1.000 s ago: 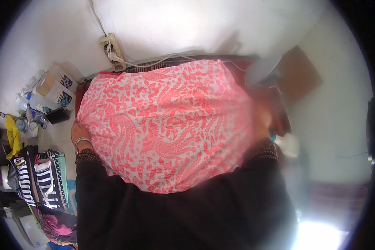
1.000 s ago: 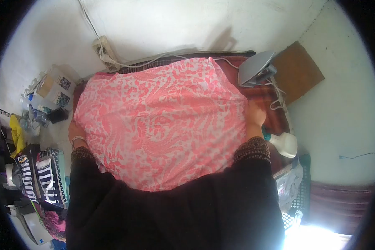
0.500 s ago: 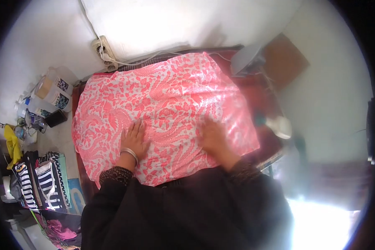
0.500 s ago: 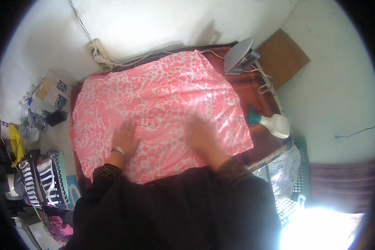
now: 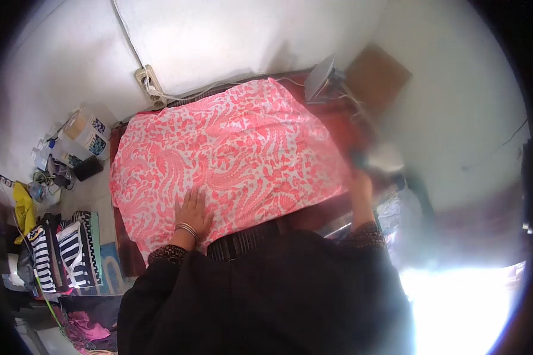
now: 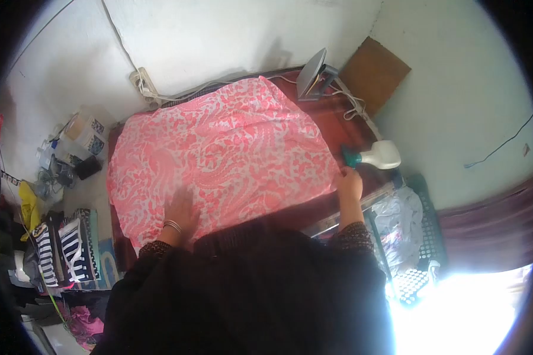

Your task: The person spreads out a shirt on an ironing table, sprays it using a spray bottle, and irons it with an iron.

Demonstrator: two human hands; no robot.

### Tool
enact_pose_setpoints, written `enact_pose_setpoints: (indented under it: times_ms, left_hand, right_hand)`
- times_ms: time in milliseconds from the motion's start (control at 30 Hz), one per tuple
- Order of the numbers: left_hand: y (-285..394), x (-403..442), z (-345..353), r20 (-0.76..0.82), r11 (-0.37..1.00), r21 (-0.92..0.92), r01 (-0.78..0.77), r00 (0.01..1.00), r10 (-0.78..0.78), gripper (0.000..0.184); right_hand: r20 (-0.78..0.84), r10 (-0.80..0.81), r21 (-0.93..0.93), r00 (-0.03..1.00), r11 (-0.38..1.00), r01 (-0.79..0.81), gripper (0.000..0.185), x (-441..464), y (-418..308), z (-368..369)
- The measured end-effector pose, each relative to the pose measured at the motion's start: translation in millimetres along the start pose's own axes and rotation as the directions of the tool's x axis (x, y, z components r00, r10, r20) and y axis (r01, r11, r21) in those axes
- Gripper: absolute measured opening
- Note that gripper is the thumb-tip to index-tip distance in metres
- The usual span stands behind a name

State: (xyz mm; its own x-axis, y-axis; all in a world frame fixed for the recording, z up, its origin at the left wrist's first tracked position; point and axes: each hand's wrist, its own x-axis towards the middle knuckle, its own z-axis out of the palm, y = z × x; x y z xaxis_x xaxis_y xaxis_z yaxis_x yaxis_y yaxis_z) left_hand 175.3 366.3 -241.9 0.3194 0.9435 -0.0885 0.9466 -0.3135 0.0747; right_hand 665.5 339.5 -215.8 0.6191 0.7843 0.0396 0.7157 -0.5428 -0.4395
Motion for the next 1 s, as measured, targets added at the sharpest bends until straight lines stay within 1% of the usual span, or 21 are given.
enact_pose_setpoints:
  times_ms: [67, 100, 167, 233, 300, 333, 400, 500, 533, 567, 600, 633, 667, 700, 733, 800, 833, 900, 933, 967, 1000]
  left_hand:
    - [-2, -11, -2, 0.025, 1.000, -0.017, 0.021, 0.999, -0.021, 0.074]
    - [-2, -16, -3, 0.046, 0.998, -0.043, 0.040, 0.998, -0.038, 0.074]
    - [-11, -28, 10, 0.003, 0.997, -0.046, 0.058, 0.998, -0.058, 0.074]
    - [-9, -45, 12, -0.045, 0.996, -0.051, 0.077, 0.996, -0.080, 0.074]
    - [-4, -67, 6, 0.004, 0.999, -0.046, 0.026, 1.000, -0.025, 0.073]
    - [0, -74, 2, 0.001, 0.999, -0.044, 0.030, 1.000, -0.030, 0.073]
    - [9, -88, -1, 0.042, 0.993, -0.007, -0.119, 0.992, 0.119, 0.071]
    - [13, -88, 4, 0.007, 0.987, -0.094, -0.132, 0.991, 0.133, 0.063]
    - [14, -86, 5, 0.006, 0.987, -0.098, -0.123, 0.992, 0.125, 0.063]
    - [15, -83, 5, -0.010, 0.984, -0.120, -0.134, 0.991, 0.134, 0.059]
    - [16, -79, 5, -0.027, 0.980, -0.141, -0.144, 0.990, 0.141, 0.055]
    - [17, -76, 6, -0.031, 0.981, -0.145, -0.132, 0.991, 0.129, 0.055]
    - [16, -74, 8, -0.054, 0.980, -0.108, -0.165, 0.986, 0.160, 0.053]
    - [15, -73, 8, -0.072, 0.978, -0.070, -0.196, 0.979, 0.191, 0.052]
    - [13, -73, 7, -0.068, 0.980, -0.072, -0.183, 0.982, 0.178, 0.052]
    - [8, -74, 5, -0.063, 0.961, -0.110, -0.254, 0.967, 0.249, 0.052]
    - [7, -79, 4, -0.059, 0.965, -0.111, -0.240, 0.970, 0.234, 0.052]
    - [7, -87, 0, -0.063, 0.972, -0.060, -0.226, 0.973, 0.222, 0.050]
    - [6, -90, -1, -0.057, 0.976, -0.060, -0.211, 0.977, 0.208, 0.050]
    - [7, -94, -1, -0.049, 0.982, -0.079, -0.172, 0.984, 0.169, 0.050]
    - [8, -99, -1, -0.039, 0.986, -0.097, -0.133, 0.991, 0.129, 0.049]
  right_hand:
    - [-0.067, -0.053, -0.099, 0.996, 0.994, 0.046, 0.027, 3, 0, -9]
    - [-0.064, -0.052, -0.097, 0.997, 0.994, 0.046, 0.027, 3, 1, -10]
    - [-0.094, -0.151, -0.262, 0.984, 0.957, 0.122, 0.025, 3, 2, -13]
    - [-0.112, -0.209, -0.248, 0.971, 0.952, 0.177, 0.024, 6, 7, -14]
    - [-0.131, -0.269, -0.232, 0.954, 0.944, 0.235, 0.023, 13, 12, -17]
    - [-0.074, -0.249, -0.003, 0.966, 0.968, 0.249, 0.024, 20, 19, -19]
    - [-0.008, -0.247, 0.227, 0.969, 0.943, 0.243, 0.026, 33, 35, -13]
    - [-0.002, -0.263, 0.375, 0.965, 0.894, 0.244, 0.029, 35, 37, -5]
    - [0.168, -0.142, 0.343, 0.975, 0.936, 0.077, 0.030, 22, 20, -12]
    - [0.327, -0.012, 0.280, 0.945, 0.956, -0.085, 0.032, 10, 4, -15]
    - [0.265, -0.052, 0.286, 0.963, 0.958, -0.027, 0.034, 0, 2, -10]
    - [0.267, -0.064, 0.284, 0.961, 0.959, -0.015, 0.034, 6, 11, 3]
    - [0.177, -0.183, 0.117, 0.967, 0.980, 0.164, 0.034, 21, 30, 27]
    - [0.108, -0.314, -0.066, 0.943, 0.944, 0.322, 0.033, 24, 34, 33]
    - [0.118, -0.323, -0.064, 0.939, 0.941, 0.332, 0.033, 27, 42, 35]
    - [-0.028, -0.348, -0.117, 0.937, 0.932, 0.343, 0.035, 33, 54, 33]
    - [-0.019, -0.359, -0.113, 0.933, 0.928, 0.355, 0.035, 32, 57, 26]
    - [-0.092, -0.512, -0.121, 0.854, 0.857, 0.501, 0.034, 29, 64, 13]
    - [-0.140, -0.629, -0.197, 0.765, 0.775, 0.601, 0.032, 31, 69, 16]
    - [-0.129, -0.634, -0.187, 0.763, 0.771, 0.609, 0.032, 32, 71, 18]
    - [-0.140, -0.682, -0.190, 0.718, 0.730, 0.656, 0.031, 32, 69, 15]
